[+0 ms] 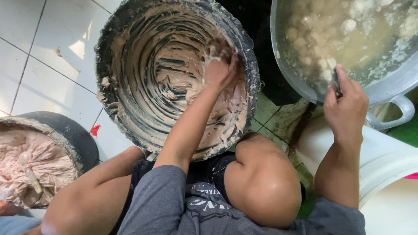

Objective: The person sits on the floor with a large bowl of meat paste on their lap. They scoop portions of paste with a small scoop, shape each portion into a ball by hand, and drop the balls into a pot of boiling water, later transferring cooked balls into a blue basket.

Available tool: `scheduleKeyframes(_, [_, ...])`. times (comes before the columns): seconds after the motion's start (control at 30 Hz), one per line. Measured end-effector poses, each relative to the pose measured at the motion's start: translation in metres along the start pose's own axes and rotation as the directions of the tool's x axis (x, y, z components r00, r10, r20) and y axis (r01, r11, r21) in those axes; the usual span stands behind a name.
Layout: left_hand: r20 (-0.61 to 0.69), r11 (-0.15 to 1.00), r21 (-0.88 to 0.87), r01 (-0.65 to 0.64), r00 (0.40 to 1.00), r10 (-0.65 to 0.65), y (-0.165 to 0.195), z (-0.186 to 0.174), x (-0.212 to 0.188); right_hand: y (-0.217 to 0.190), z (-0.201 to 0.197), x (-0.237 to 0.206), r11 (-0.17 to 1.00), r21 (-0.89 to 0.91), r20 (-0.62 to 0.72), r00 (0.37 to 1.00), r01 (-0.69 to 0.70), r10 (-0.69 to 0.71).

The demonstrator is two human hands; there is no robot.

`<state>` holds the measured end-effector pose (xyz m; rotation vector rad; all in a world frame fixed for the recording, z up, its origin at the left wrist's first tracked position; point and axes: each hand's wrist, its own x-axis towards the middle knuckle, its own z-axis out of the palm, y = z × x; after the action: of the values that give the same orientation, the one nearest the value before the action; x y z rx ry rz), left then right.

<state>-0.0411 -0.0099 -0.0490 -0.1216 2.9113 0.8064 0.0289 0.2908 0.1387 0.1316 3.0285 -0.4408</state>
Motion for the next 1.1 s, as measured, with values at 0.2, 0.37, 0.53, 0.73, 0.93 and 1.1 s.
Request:
scheduleKeyframes(0.2, [0.016, 0.908, -0.414, -0.064, 0.997, 0.078, 0.008, -0.013, -0.049, -0.046, 0.016, -0.009, 0.750, 0.600, 0.232, 0.958, -0.278, 0.169])
scheduleKeyframes(0.37, [-0.032, 0.863, -0.477, -0.168, 0.984, 0.175, 0.019, -0.040, -0.068, -0.086, 0.030, -0.012, 0.792, 0.610, 0.290, 0.926, 0.018, -0.244])
scheduleKeyframes(0.53, [-0.050, 0.869, -0.468, -0.164, 0.986, 0.159, 0.031, -0.050, -0.073, -0.102, 0.041, -0.021, 0.759, 0.637, 0.226, 0.911, 0.130, -0.346])
scheduleKeyframes(0.73, [0.031, 0.957, -0.260, -0.129, 0.989, 0.142, 0.027, -0.036, -0.080, -0.092, 0.047, -0.018, 0.575, 0.735, 0.569, 0.788, -0.360, -0.233])
scheduleKeyframes(0.93, [0.342, 0.988, -0.012, 0.157, 0.929, -0.144, -0.006, -0.013, -0.070, -0.045, 0.026, 0.000, 0.568, 0.717, 0.485, 0.874, -0.403, 0.008])
scheduleKeyframes(1.1, [0.182, 0.925, -0.339, 0.173, 0.976, -0.116, -0.011, -0.011, -0.079, 0.006, 0.021, 0.017, 0.895, 0.429, 0.061, 0.993, -0.119, 0.102])
